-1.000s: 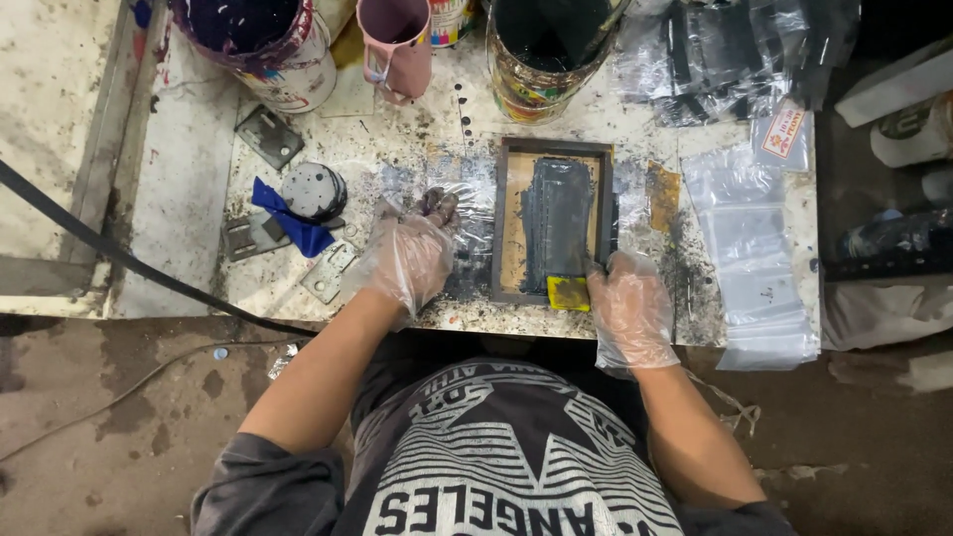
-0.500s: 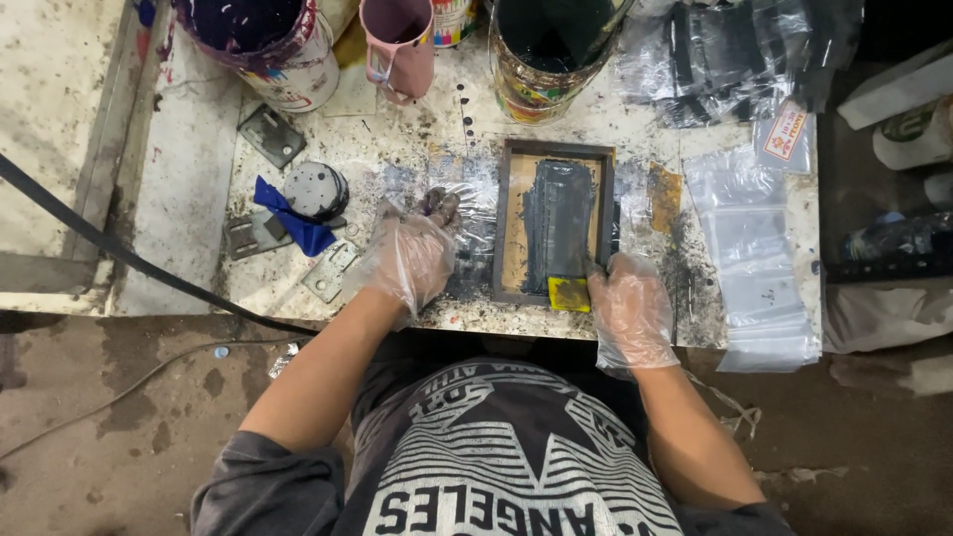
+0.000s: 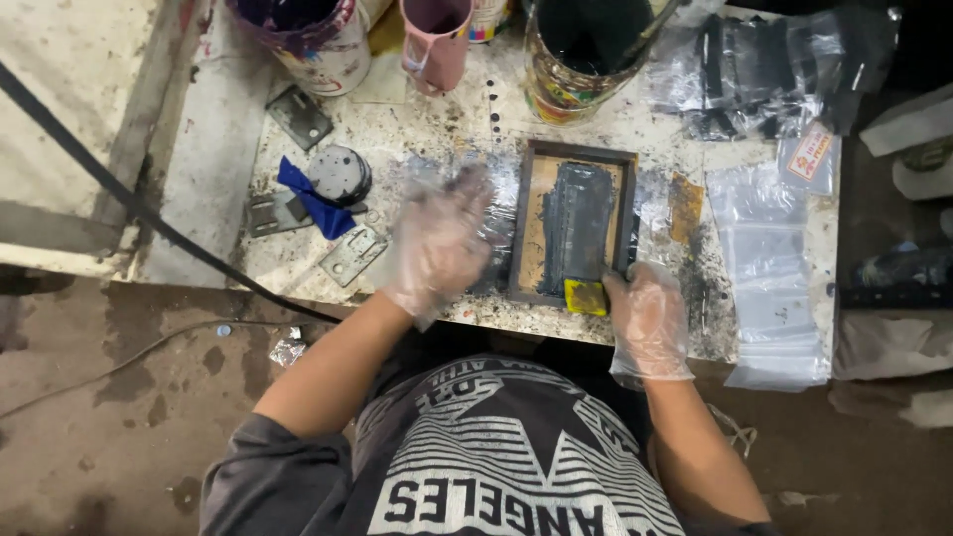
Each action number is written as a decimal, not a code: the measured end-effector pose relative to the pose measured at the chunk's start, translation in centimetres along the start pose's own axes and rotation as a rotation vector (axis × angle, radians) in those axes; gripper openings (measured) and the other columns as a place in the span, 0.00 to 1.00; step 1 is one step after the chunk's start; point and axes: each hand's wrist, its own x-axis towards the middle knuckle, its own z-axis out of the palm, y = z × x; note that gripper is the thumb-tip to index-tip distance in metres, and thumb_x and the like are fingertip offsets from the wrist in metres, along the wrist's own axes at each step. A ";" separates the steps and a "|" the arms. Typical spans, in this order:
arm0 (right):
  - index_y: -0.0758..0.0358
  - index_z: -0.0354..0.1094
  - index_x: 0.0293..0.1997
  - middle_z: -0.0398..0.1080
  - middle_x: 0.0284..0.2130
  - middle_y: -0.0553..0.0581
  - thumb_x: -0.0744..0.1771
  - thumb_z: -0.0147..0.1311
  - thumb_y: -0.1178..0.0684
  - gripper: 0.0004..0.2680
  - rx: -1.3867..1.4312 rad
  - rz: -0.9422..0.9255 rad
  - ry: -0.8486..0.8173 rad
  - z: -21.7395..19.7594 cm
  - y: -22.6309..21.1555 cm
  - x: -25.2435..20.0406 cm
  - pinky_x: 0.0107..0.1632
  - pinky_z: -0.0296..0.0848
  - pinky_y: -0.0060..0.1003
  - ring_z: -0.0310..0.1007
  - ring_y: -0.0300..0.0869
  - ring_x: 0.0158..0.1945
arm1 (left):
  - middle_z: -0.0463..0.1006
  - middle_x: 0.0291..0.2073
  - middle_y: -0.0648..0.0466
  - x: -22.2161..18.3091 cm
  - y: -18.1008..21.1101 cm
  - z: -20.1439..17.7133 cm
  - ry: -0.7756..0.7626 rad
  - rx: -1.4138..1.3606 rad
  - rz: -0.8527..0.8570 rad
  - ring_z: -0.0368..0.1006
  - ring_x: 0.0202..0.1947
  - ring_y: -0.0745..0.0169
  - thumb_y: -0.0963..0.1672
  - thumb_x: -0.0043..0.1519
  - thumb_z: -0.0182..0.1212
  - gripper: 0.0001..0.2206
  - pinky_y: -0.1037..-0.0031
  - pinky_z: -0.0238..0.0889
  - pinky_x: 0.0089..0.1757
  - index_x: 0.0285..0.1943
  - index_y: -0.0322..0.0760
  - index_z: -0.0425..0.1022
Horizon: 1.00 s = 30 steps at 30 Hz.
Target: Applying ink to a printing plate with a scraper, cleaning the plate, and organizing plastic bags on a workbench.
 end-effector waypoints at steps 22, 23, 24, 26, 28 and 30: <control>0.48 0.75 0.54 0.75 0.35 0.59 0.61 0.61 0.39 0.18 -0.390 -0.920 0.265 -0.1 2.0 -3.7 0.48 0.75 0.50 0.75 0.55 0.45 | 0.64 0.65 0.51 1.0 -4.1 -1.2 0.025 1.208 0.040 0.70 0.56 0.47 0.50 0.68 0.34 0.25 0.49 0.60 0.50 0.72 0.39 0.58; 0.51 0.75 0.53 0.74 0.34 0.60 0.61 0.62 0.42 0.17 -0.361 -0.937 0.246 2.0 4.3 -1.9 0.46 0.75 0.51 0.75 0.56 0.43 | 0.63 0.66 0.51 1.1 -4.2 -1.1 0.020 1.299 0.038 0.70 0.56 0.47 0.50 0.68 0.35 0.25 0.48 0.59 0.50 0.72 0.39 0.58; 0.51 0.75 0.53 0.74 0.34 0.60 0.61 0.62 0.42 0.17 -0.361 -0.933 0.249 1.9 4.3 -2.1 0.46 0.75 0.51 0.75 0.56 0.43 | 0.63 0.66 0.51 1.1 -4.2 -1.1 0.016 1.301 0.037 0.70 0.56 0.47 0.50 0.68 0.35 0.25 0.48 0.59 0.50 0.72 0.39 0.58; 0.46 0.73 0.55 0.76 0.39 0.56 0.62 0.58 0.39 0.17 -0.423 -0.882 0.187 1.9 4.2 -2.5 0.51 0.74 0.51 0.76 0.55 0.46 | 0.62 0.67 0.51 1.1 -4.1 -1.1 0.006 1.492 0.031 0.69 0.58 0.46 0.49 0.67 0.36 0.25 0.46 0.57 0.52 0.73 0.39 0.57; 0.44 0.72 0.56 0.75 0.41 0.54 0.62 0.58 0.38 0.18 -0.479 -0.837 0.232 4.1 6.0 -1.6 0.56 0.72 0.49 0.75 0.52 0.50 | 0.61 0.68 0.51 1.2 -4.3 -1.1 -0.005 1.593 0.020 0.69 0.58 0.46 0.49 0.67 0.36 0.25 0.45 0.57 0.52 0.74 0.39 0.57; 0.41 0.70 0.58 0.75 0.43 0.52 0.61 0.58 0.38 0.19 -0.539 -0.797 0.280 5.5 7.1 -0.9 0.60 0.70 0.47 0.74 0.49 0.53 | 0.60 0.68 0.52 1.2 -4.4 -1.1 -0.018 1.691 0.017 0.69 0.59 0.45 0.49 0.67 0.36 0.25 0.44 0.56 0.53 0.74 0.39 0.56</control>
